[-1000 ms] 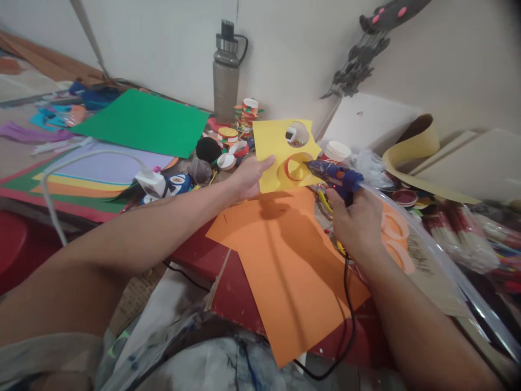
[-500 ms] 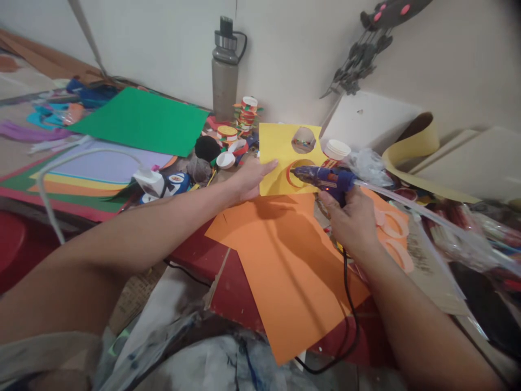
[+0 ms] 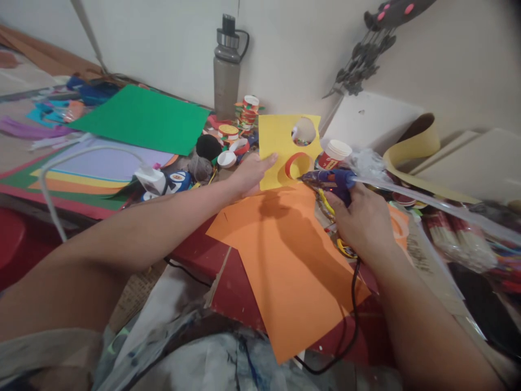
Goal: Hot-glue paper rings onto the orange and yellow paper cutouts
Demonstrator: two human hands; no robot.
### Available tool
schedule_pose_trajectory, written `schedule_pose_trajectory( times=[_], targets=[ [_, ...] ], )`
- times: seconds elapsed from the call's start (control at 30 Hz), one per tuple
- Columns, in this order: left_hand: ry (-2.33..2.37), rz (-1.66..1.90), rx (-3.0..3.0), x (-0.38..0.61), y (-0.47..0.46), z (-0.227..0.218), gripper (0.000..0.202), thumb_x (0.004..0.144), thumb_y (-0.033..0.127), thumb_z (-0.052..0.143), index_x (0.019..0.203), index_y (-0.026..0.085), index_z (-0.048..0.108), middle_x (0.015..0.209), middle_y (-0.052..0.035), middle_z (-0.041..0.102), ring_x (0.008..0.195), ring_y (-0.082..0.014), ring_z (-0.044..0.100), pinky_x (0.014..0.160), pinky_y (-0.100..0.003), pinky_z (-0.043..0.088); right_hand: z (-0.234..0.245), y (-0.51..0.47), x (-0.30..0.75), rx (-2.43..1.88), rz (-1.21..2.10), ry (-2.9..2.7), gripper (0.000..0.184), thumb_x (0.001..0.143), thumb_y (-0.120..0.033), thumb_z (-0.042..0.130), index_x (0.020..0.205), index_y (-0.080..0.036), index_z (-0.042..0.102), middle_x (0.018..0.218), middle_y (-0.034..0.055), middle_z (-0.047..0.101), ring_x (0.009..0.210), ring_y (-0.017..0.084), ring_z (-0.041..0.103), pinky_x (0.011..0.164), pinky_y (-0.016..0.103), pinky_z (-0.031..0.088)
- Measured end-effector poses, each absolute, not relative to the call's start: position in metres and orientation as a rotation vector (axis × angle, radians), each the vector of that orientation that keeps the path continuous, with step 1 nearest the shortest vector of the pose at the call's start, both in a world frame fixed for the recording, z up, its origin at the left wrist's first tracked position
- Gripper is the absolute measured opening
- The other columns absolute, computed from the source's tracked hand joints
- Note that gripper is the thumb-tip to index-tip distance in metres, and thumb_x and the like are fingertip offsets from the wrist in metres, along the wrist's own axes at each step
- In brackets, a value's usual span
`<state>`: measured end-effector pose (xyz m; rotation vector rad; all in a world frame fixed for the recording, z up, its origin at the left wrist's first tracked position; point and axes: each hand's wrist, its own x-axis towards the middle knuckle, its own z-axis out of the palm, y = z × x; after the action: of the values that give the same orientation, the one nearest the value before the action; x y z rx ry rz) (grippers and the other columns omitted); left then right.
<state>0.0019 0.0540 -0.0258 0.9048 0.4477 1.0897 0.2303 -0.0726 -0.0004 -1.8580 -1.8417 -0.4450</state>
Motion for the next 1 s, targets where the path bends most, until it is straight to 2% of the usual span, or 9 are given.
schedule_pose_trajectory(
  times=[0.13, 0.3, 0.43, 0.6, 0.77, 0.83, 0.9, 1.0],
  targets=[
    [0.424, 1.087, 0.897, 0.002, 0.053, -0.026, 0.019, 0.107, 0.016, 0.068, 0.122, 0.014, 0.079, 0.141, -0.015, 0.082, 0.134, -0.03, 0.078, 0.13, -0.057, 0.05, -0.002, -0.076, 0.226, -1.856, -0.519, -1.86, 0.039, 0.109, -0.05, 0.05, 0.112, -0.019, 0.074, 0.101, 0.021, 0.08, 0.098, 0.04, 0.074, 0.085, 0.049, 0.055],
    [0.45, 1.018, 0.831, 0.002, 0.048, -0.022, 0.019, 0.105, 0.013, 0.068, 0.121, 0.013, 0.078, 0.136, -0.0173, 0.084, 0.133, -0.0334, 0.079, 0.126, -0.062, 0.054, -0.003, -0.078, 0.227, -1.891, -0.538, -1.81, 0.045, 0.111, -0.052, 0.048, 0.12, -0.017, 0.074, 0.111, 0.0234, 0.08, 0.101, 0.041, 0.076, 0.084, 0.049, 0.056],
    [0.496, 1.017, 0.806, 0.004, 0.044, -0.019, 0.018, 0.106, 0.01, 0.066, 0.118, 0.011, 0.08, 0.136, -0.0192, 0.083, 0.131, -0.0331, 0.08, 0.125, -0.059, 0.056, -0.005, -0.075, 0.229, -1.851, -0.529, -1.796, 0.05, 0.11, -0.054, 0.047, 0.126, -0.014, 0.074, 0.114, 0.0254, 0.08, 0.111, 0.043, 0.076, 0.092, 0.052, 0.058],
    [0.532, 0.98, 0.806, 0.007, 0.039, -0.017, 0.024, 0.109, 0.009, 0.06, 0.121, 0.008, 0.081, 0.131, -0.0194, 0.085, 0.121, -0.0297, 0.084, 0.125, -0.057, 0.057, -0.008, -0.073, 0.226, -1.85, -0.483, -1.755, 0.058, 0.109, -0.058, 0.042, 0.126, -0.013, 0.074, 0.111, 0.0275, 0.079, 0.108, 0.045, 0.075, 0.09, 0.055, 0.057],
    [0.532, 0.981, 0.809, 0.006, 0.037, -0.015, 0.023, 0.108, 0.009, 0.06, 0.121, 0.009, 0.079, 0.128, -0.0181, 0.086, 0.121, -0.0293, 0.084, 0.127, -0.059, 0.054, -0.007, -0.072, 0.226, -1.823, -0.325, -1.779, 0.052, 0.102, -0.066, 0.049, 0.106, -0.02, 0.073, 0.088, 0.0196, 0.075, 0.089, 0.04, 0.073, 0.078, 0.051, 0.056],
    [0.531, 0.997, 0.818, 0.004, 0.038, -0.015, 0.021, 0.108, 0.009, 0.061, 0.12, 0.01, 0.079, 0.129, -0.0179, 0.086, 0.123, -0.0299, 0.083, 0.127, -0.06, 0.054, -0.006, -0.071, 0.226, -1.797, -0.236, -1.793, 0.047, 0.1, -0.065, 0.053, 0.104, -0.022, 0.071, 0.082, 0.0154, 0.072, 0.082, 0.037, 0.071, 0.074, 0.049, 0.055],
    [0.517, 1.009, 0.826, 0.003, 0.041, -0.016, 0.02, 0.106, 0.011, 0.063, 0.12, 0.011, 0.078, 0.132, -0.0181, 0.085, 0.124, -0.0306, 0.083, 0.126, -0.059, 0.055, -0.005, -0.071, 0.227, -1.764, -0.144, -1.812, 0.043, 0.101, -0.063, 0.056, 0.105, -0.023, 0.07, 0.081, 0.0128, 0.071, 0.08, 0.035, 0.069, 0.073, 0.048, 0.055],
    [0.518, 1.038, 0.823, 0.003, 0.046, -0.018, 0.02, 0.106, 0.014, 0.064, 0.121, 0.013, 0.077, 0.14, -0.0172, 0.082, 0.125, -0.0302, 0.082, 0.123, -0.056, 0.058, -0.004, -0.07, 0.228, -1.736, -0.114, -1.793, 0.039, 0.1, -0.059, 0.059, 0.108, -0.022, 0.072, 0.085, 0.0135, 0.073, 0.085, 0.036, 0.071, 0.078, 0.049, 0.056]
  ],
)
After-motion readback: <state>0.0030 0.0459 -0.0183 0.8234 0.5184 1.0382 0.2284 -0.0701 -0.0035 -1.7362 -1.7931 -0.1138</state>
